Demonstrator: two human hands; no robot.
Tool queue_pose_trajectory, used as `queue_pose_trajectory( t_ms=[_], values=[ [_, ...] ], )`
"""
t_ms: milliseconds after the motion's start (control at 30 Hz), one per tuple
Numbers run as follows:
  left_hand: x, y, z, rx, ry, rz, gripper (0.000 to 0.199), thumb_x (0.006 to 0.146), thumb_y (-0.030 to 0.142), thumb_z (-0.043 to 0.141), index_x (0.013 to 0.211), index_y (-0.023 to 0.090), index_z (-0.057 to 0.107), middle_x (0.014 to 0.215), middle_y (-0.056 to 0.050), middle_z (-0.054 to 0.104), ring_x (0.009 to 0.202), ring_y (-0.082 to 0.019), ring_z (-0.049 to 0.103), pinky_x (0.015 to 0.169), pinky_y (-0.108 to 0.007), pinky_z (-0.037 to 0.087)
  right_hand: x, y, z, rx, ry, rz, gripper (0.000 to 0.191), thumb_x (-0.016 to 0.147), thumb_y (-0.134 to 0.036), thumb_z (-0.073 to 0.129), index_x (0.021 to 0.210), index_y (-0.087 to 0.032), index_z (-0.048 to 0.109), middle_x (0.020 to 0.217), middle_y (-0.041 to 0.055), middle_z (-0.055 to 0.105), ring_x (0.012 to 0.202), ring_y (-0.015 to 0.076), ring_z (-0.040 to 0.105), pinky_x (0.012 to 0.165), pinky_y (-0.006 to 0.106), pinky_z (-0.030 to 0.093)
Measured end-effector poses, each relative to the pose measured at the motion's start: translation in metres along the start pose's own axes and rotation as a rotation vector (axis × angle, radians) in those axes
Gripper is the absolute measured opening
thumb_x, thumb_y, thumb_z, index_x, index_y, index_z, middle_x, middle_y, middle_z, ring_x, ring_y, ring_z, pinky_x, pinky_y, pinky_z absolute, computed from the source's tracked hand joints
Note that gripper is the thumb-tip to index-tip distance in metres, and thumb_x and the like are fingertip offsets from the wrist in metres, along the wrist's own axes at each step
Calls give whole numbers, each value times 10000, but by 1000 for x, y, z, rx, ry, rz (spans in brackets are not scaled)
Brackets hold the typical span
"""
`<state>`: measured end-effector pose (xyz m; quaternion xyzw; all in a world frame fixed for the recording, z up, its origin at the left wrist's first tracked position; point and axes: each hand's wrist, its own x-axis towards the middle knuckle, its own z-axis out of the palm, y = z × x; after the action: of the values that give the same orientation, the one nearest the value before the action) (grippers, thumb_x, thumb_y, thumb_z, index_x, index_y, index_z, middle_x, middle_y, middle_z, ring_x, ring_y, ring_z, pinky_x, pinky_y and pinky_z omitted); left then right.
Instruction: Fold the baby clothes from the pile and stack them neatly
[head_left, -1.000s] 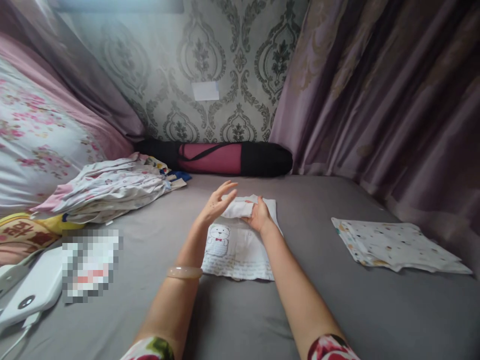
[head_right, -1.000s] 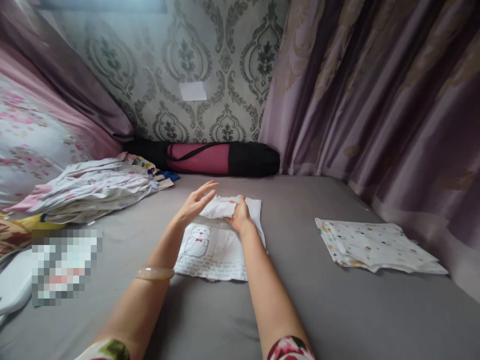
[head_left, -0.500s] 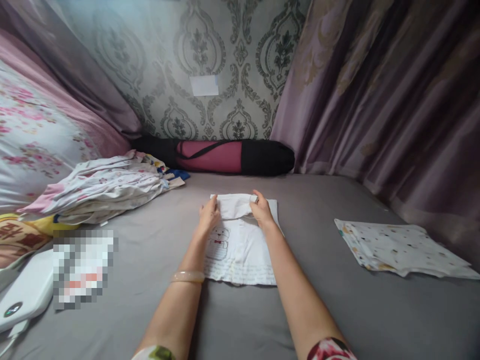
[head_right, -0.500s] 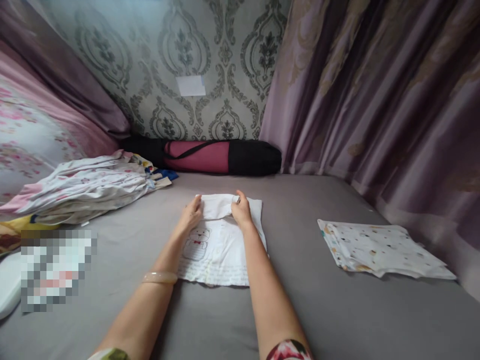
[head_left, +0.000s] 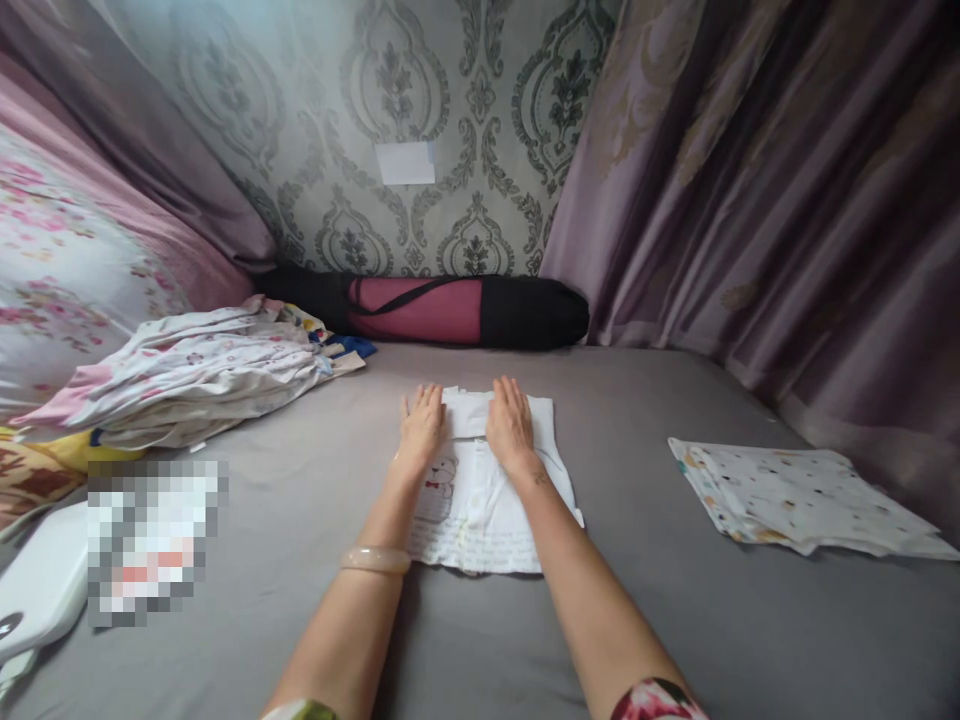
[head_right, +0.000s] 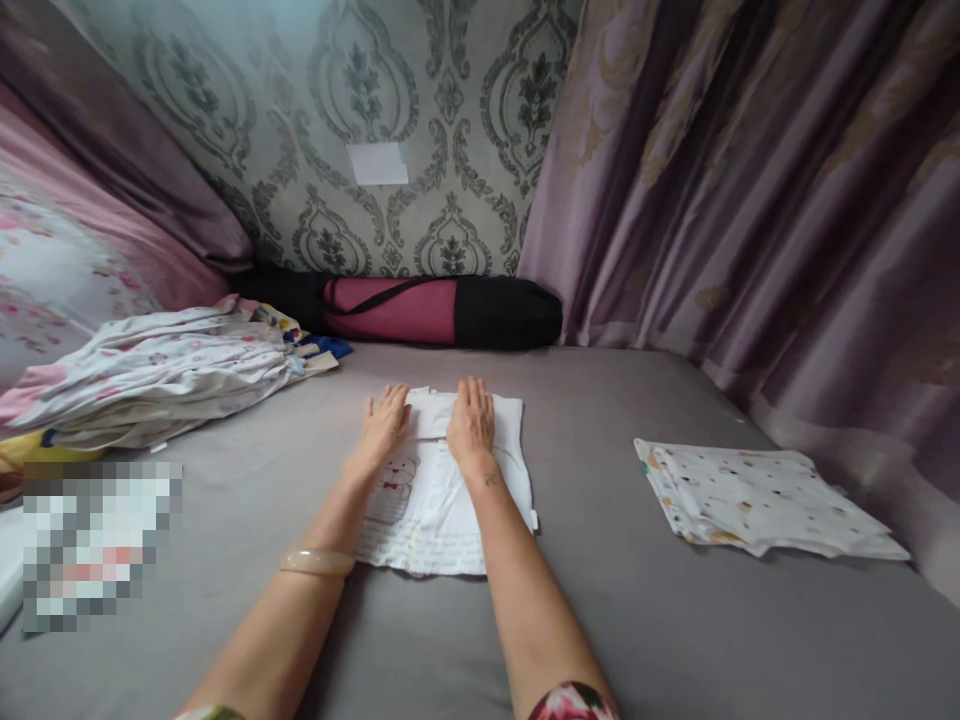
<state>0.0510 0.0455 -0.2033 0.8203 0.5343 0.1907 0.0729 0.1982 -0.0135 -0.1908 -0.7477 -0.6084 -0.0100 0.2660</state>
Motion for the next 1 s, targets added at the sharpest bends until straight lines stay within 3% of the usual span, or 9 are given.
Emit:
queue_pose_trajectory(
  t_ms=[100,267,467,667,833,1000],
  values=[
    [0,14,5,1,-22,73,497,977,266,264,1437,145,406,1503,-127,408,1437,-261,274,1179,-488,156,-4,-12,8,-9,-125,-140,527,962,-210,259,1461,-96,384,1556,86,315,1460,217,162,1186,412,43],
    [-2,15,14,59,-169,12,551,979,346,272,1462,100,376,1525,-149,356,1434,-303,268,1167,-484,186,-12,-14,19,-20,-255,-114,544,961,-271,269,1466,-102,383,1534,72,360,1436,212,240,1183,403,43],
    [0,11,14,68,-160,10,527,977,344,285,1445,131,401,1519,-139,375,1423,-294,297,1160,-479,209,-11,-14,15,-15,-288,-95,549,969,-285,253,1481,-114,358,1546,61,335,1446,199,217,1184,393,31],
    [-3,2,8,88,1,-51,455,950,248,321,1360,131,479,1481,-163,427,1405,-281,335,1171,-506,161,-8,-7,10,-43,-251,-46,557,981,-313,278,1469,-54,355,1557,129,294,1460,226,172,1182,402,36],
    [-3,-8,9,71,-93,-136,541,970,363,296,1414,81,424,1536,-185,321,1411,-343,304,1155,-550,182,-8,0,15,-76,-237,72,581,987,-326,261,1469,-9,330,1561,167,266,1453,263,182,1173,424,82],
    [-3,-12,5,62,-106,-153,517,977,323,250,1419,121,425,1535,-163,336,1418,-355,283,1130,-607,196,-7,4,14,-59,-248,73,573,986,-327,265,1473,-33,336,1565,150,264,1452,250,190,1173,404,92]
  ],
)
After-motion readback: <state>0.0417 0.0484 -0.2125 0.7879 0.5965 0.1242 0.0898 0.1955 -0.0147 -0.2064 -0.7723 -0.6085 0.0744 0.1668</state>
